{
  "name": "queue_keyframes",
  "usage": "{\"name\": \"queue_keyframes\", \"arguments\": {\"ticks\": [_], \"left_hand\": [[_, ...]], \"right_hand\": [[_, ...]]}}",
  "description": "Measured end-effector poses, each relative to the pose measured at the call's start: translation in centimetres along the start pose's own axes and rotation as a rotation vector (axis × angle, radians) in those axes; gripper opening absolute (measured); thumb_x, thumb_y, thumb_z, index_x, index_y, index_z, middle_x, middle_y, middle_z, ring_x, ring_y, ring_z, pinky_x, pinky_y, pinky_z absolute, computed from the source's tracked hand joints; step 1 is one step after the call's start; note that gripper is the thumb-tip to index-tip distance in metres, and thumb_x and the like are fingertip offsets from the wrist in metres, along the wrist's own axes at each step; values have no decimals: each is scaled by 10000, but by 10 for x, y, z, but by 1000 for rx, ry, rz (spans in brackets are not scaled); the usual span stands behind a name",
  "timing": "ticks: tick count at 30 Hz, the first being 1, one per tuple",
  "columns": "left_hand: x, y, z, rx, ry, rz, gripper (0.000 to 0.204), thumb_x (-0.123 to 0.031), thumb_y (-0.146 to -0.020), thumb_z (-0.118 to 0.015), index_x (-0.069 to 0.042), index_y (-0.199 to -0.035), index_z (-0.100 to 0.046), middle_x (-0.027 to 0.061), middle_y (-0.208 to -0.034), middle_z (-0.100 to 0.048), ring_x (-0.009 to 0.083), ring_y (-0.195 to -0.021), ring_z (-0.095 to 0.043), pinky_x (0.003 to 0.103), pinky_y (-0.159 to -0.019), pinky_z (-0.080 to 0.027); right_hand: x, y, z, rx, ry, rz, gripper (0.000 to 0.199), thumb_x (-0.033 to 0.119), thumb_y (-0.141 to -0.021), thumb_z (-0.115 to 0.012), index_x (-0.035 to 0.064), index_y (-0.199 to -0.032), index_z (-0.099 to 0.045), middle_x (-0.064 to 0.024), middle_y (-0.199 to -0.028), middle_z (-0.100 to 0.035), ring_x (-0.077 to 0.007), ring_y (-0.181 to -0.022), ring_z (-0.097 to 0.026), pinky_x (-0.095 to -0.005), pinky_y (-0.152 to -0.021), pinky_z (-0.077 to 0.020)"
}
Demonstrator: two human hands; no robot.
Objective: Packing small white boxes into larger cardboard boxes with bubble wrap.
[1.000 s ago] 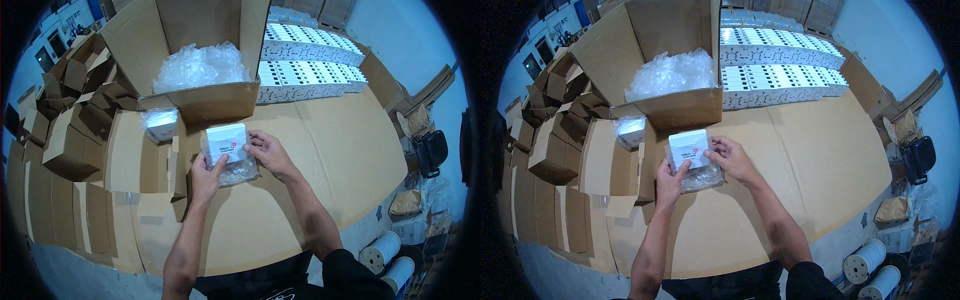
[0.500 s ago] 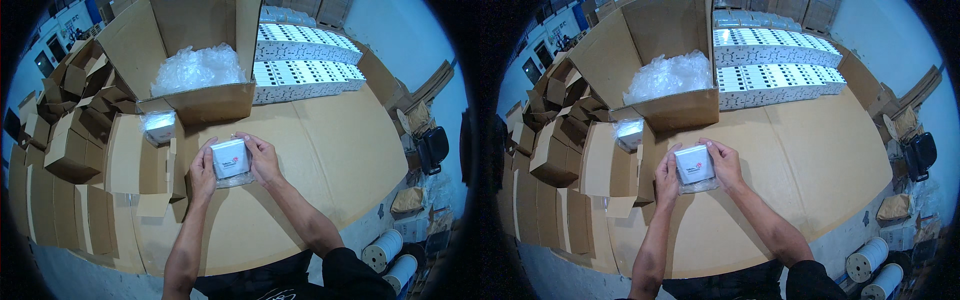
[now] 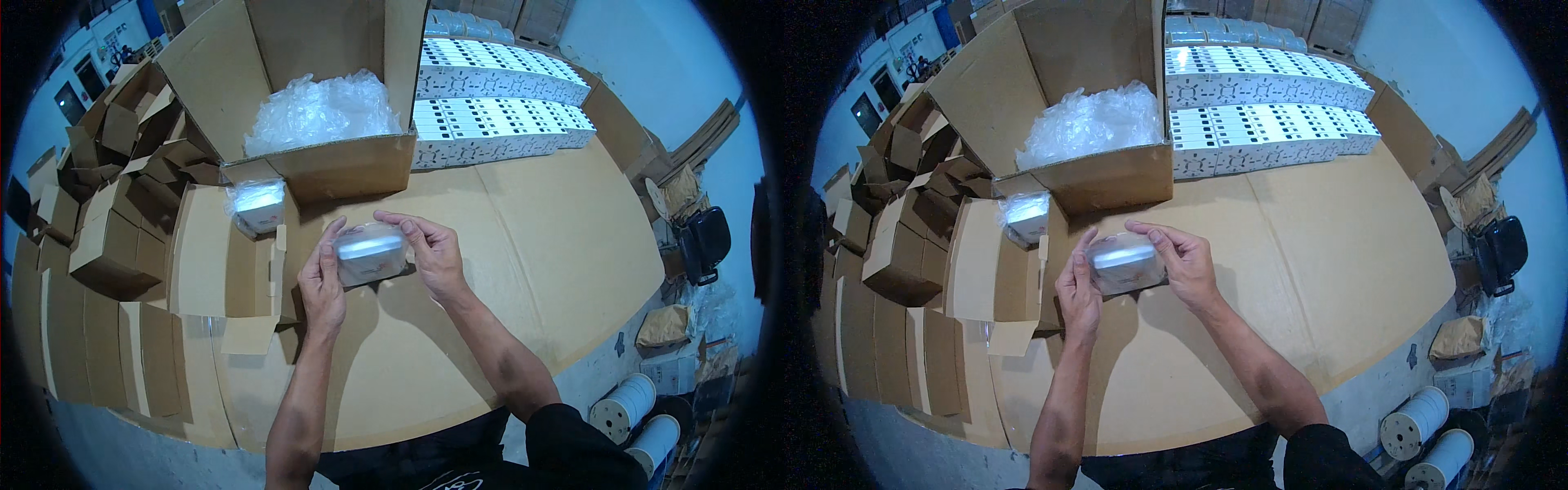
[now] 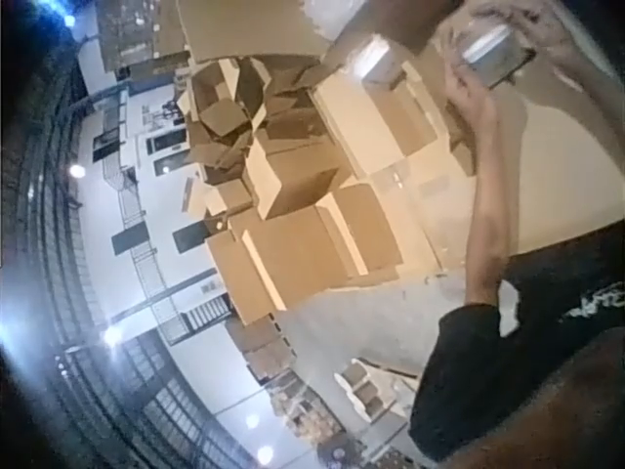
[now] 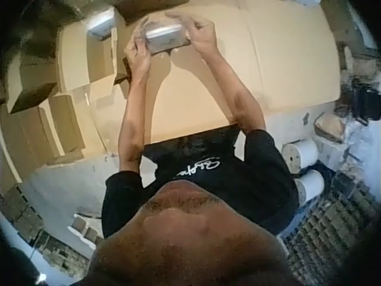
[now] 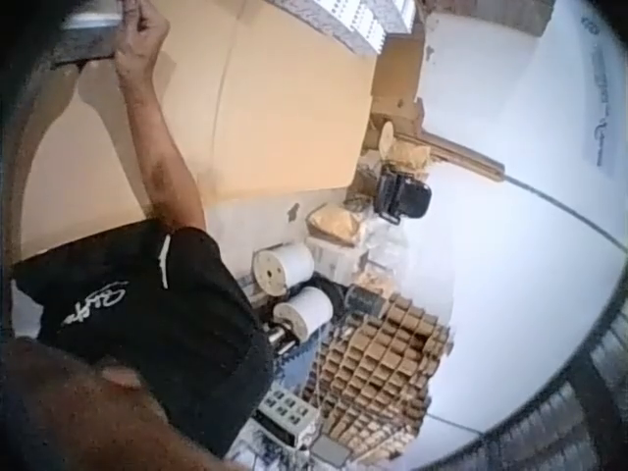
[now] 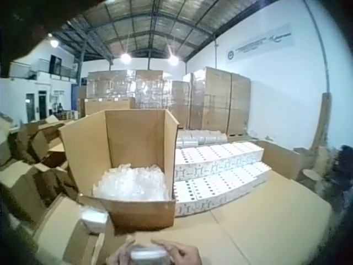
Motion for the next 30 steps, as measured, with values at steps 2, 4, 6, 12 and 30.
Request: {"name": "queue_keyframes", "arguments": {"ticks": [2, 4, 6, 12, 30], "left_hand": [[6, 0, 1, 5, 120, 6, 527, -408, -1115, -397, -16, -1422, -570, 153, -1272, -678, 202, -1209, -603, 340, -1073, -438], [9, -1, 3, 12, 161, 42, 523, -374, -1117, -382, -6, -1476, -478, 160, -1351, -625, 211, -1262, -573, 381, -1120, -432], [11, -2, -1, 17, 217, 34, 519, -378, -1115, -386, -7, -1464, -488, 163, -1357, -619, 215, -1274, -564, 383, -1126, -424], [16, -8, 4, 33, 360, -9, 513, -391, -1110, -387, -16, -1450, -468, 170, -1388, -593, 231, -1314, -535, 395, -1154, -395], [15, -2, 6, 147, 98, 198, 457, -129, -932, -756, -8, -1338, -585, 95, -1243, -653, 188, -1153, -614, 338, -999, -496]], "right_hand": [[-4, -1, -1, 20, -68, -39, 338, 221, -1082, -536, -36, -1211, -713, -110, -1173, -735, -138, -1084, -657, -297, -975, -516], [-7, -2, 2, 46, -96, -50, 358, 233, -1069, -563, -34, -1287, -660, -117, -1229, -711, -143, -1101, -650, -302, -983, -513], [-9, -2, 3, 70, -121, -61, 414, 245, -1056, -589, -32, -1364, -606, -124, -1284, -687, -149, -1118, -643, -307, -990, -510], [-8, -1, 6, 195, -16, -113, 814, 56, -920, -744, 14, -1584, -275, -144, -1416, -577, -184, -1188, -606, -329, -1001, -505], [-13, -3, 18, 234, 16, -243, 504, 56, -919, -749, 10, -1387, -570, -60, -1168, -693, -122, -1031, -646, -287, -884, -540]]}}
Point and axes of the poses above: each hand's wrist, its own y-axis away from the middle knuckle, its own z-axis out of the back of the hand, x = y × z, the point moved 1 cm from there along -y, towards the middle knuckle
